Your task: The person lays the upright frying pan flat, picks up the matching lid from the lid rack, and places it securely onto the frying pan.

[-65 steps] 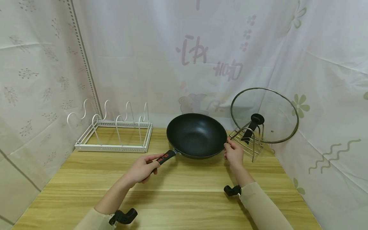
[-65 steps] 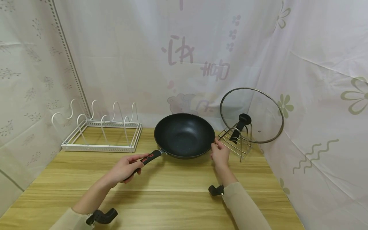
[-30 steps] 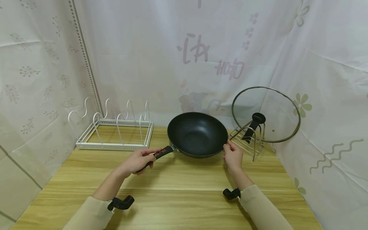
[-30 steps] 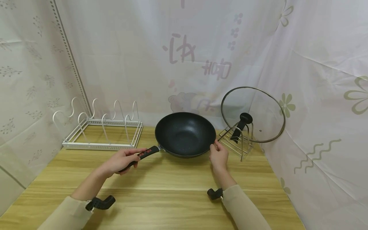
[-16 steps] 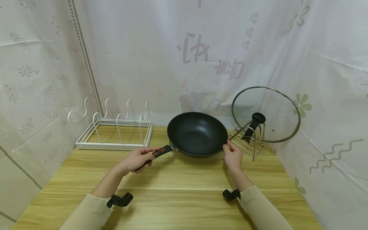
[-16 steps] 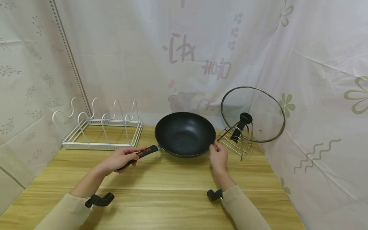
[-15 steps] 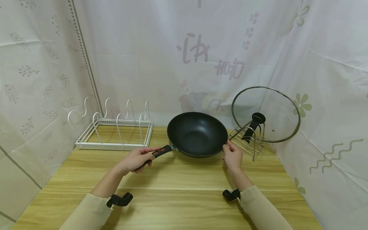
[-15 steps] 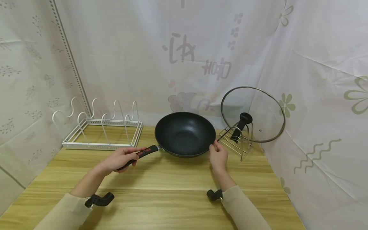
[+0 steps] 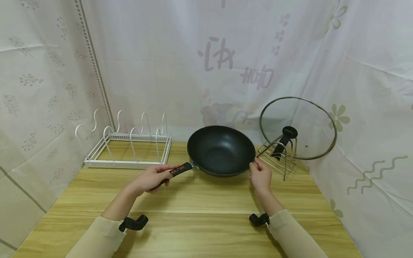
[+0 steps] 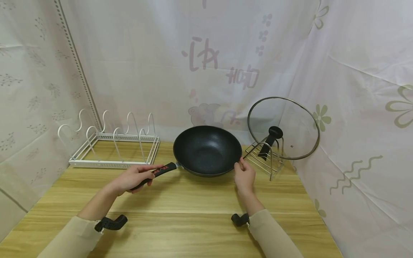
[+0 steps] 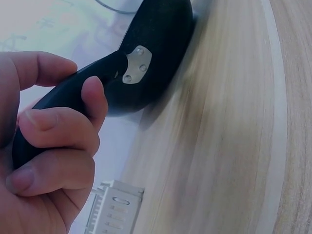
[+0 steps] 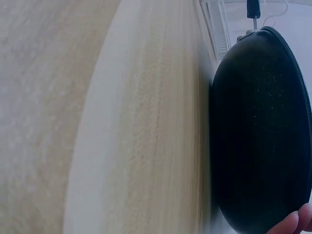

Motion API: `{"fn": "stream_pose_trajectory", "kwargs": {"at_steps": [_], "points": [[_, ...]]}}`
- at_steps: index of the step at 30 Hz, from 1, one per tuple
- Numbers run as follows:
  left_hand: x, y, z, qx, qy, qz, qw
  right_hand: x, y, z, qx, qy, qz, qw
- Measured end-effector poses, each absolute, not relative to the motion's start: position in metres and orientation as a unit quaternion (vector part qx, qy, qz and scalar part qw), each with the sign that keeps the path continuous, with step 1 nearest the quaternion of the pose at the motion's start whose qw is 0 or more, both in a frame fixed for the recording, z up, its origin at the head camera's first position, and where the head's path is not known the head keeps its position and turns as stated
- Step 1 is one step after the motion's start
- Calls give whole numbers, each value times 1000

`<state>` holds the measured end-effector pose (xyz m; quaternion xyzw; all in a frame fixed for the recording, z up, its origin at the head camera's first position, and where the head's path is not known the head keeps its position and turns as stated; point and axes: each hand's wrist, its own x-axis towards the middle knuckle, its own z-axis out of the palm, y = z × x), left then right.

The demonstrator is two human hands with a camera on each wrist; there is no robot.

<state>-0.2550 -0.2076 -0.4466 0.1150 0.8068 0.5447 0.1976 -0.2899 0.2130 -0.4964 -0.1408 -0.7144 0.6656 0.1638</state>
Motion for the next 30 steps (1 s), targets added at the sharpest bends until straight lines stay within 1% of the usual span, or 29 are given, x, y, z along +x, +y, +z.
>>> {"fn": "stream_pose_trajectory", "kwargs": {"at_steps": [3,10,19,30], "points": [[-254,-208,-447,123,803,549,195,-289,213,-497,-139,-718,663,159],[-252,-211,-450,132,791,565,194,-287,214,-495,-146,-725,660,130],[-252,-212,-453,135,790,568,186,-286,217,-492,-145,-730,657,118],[-253,-210,-452,130,797,560,183,-289,241,-477,-128,-740,656,68]]}}
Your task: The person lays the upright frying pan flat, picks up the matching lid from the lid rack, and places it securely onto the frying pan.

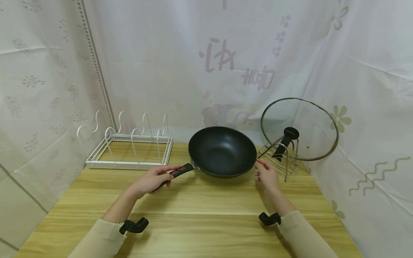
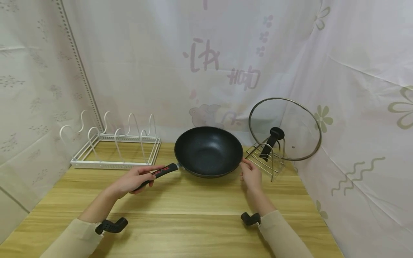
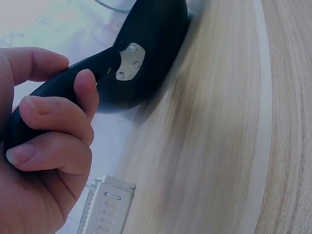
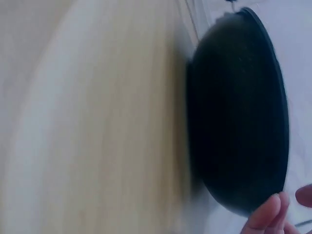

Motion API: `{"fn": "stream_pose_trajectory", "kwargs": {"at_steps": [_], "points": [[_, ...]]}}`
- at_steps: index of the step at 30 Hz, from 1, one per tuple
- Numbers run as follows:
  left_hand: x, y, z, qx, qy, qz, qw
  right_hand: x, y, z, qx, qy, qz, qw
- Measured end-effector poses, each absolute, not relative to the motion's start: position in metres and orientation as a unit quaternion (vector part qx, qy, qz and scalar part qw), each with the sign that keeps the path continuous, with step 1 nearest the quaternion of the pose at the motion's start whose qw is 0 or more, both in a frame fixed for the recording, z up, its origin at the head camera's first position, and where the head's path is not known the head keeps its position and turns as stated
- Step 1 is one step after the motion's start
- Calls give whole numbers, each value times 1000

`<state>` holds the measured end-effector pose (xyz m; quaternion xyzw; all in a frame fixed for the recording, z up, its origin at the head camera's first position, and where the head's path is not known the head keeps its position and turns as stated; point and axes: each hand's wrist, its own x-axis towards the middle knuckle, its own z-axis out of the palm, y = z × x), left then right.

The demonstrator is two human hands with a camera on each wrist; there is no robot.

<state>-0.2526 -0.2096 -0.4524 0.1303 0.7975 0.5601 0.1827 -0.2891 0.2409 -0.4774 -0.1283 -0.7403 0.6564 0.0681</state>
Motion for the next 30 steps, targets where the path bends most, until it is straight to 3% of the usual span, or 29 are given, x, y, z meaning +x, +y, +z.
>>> {"fn": "stream_pose_trajectory", "kwargs": {"at_steps": [8,18,30], "points": [[-253,-209,-452,132,797,561,181,-286,259,-451,-81,-750,652,77],[-252,-209,-453,129,796,563,182,-286,277,-400,-1,-731,661,167],[-253,-210,-454,123,796,563,184,-295,321,-362,-8,-697,690,195]]}}
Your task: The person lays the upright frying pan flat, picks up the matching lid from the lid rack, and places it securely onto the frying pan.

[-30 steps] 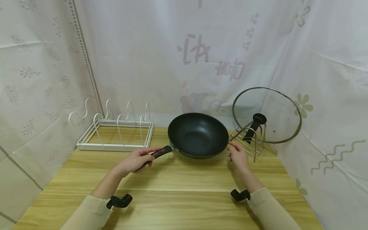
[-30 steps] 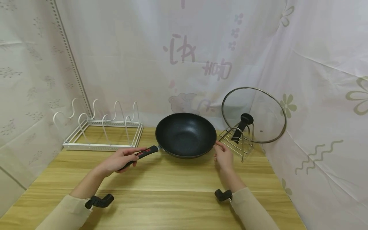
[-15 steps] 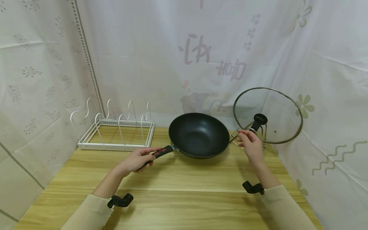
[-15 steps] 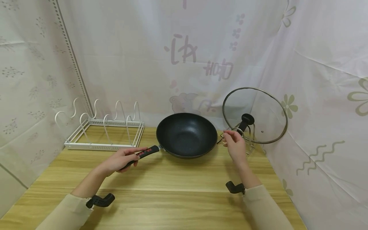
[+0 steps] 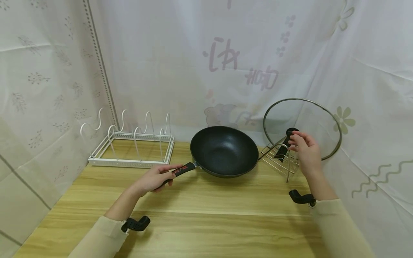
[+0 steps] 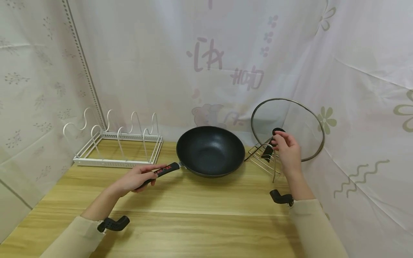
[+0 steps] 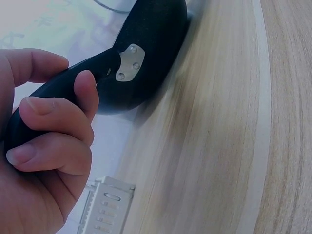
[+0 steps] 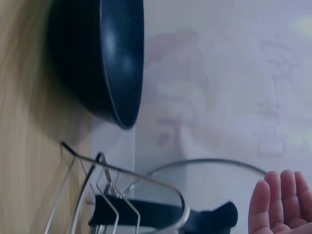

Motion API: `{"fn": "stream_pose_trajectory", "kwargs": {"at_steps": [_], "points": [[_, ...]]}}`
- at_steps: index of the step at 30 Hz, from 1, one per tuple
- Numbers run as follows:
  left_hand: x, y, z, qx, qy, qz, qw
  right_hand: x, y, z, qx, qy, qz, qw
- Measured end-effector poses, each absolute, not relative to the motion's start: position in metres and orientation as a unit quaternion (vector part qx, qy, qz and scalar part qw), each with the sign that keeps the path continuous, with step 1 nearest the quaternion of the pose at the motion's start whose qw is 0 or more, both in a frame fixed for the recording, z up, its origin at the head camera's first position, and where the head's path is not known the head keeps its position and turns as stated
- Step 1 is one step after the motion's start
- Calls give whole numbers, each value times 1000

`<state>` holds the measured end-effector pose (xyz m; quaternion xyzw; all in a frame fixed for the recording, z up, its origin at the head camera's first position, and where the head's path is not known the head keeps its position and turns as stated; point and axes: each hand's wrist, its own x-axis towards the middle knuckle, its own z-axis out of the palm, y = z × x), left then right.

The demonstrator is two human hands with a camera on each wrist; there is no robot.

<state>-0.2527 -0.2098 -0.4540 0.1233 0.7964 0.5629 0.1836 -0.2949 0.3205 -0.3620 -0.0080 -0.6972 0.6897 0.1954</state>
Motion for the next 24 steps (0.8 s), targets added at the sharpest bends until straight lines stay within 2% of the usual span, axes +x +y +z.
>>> {"fn": "stream_pose_trajectory", "kwargs": {"at_steps": [8,24], "points": [[-253,-210,-455,121,797,562,183,-302,344,-359,-54,-688,694,206],[-253,-208,-455,121,799,562,179,-315,367,-378,-91,-710,681,157]]}}
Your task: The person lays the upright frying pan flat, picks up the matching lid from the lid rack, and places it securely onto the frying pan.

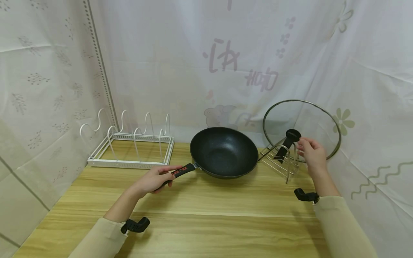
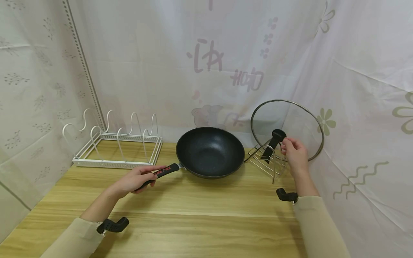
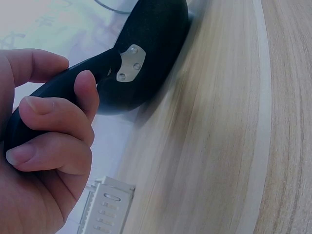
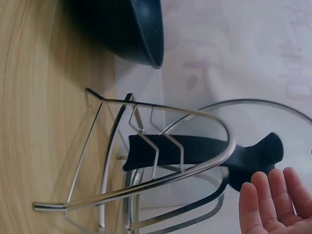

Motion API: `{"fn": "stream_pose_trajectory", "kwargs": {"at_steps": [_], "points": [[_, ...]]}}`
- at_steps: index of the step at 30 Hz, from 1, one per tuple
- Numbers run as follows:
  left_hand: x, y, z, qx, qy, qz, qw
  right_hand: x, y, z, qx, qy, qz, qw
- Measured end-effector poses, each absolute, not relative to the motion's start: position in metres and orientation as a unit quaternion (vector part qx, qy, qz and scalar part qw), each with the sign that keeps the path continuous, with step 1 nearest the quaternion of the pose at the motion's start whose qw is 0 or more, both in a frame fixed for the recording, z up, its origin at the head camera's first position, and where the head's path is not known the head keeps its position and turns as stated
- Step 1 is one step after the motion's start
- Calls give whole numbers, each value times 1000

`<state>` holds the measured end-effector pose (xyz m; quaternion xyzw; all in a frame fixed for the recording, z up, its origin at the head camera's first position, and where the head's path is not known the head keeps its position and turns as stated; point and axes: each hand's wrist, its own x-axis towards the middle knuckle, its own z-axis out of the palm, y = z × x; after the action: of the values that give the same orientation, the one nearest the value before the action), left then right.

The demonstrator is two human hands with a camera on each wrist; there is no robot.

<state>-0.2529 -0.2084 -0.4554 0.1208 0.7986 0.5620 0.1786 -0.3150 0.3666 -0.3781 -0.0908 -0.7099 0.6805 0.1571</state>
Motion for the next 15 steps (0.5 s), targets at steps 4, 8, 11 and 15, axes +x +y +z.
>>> {"fn": "stream_pose_trajectory", "kwargs": {"at_steps": [4,8,11,15], "points": [[-253,-208,-456,119,798,563,179,-320,372,-386,-95,-738,654,132],[-254,-208,-456,122,797,564,180,-327,376,-397,-93,-770,621,110],[-253,-208,-456,121,798,562,180,-333,376,-404,-95,-799,587,90],[-253,-209,-455,121,800,561,177,-341,373,-410,-106,-817,564,49]]}}
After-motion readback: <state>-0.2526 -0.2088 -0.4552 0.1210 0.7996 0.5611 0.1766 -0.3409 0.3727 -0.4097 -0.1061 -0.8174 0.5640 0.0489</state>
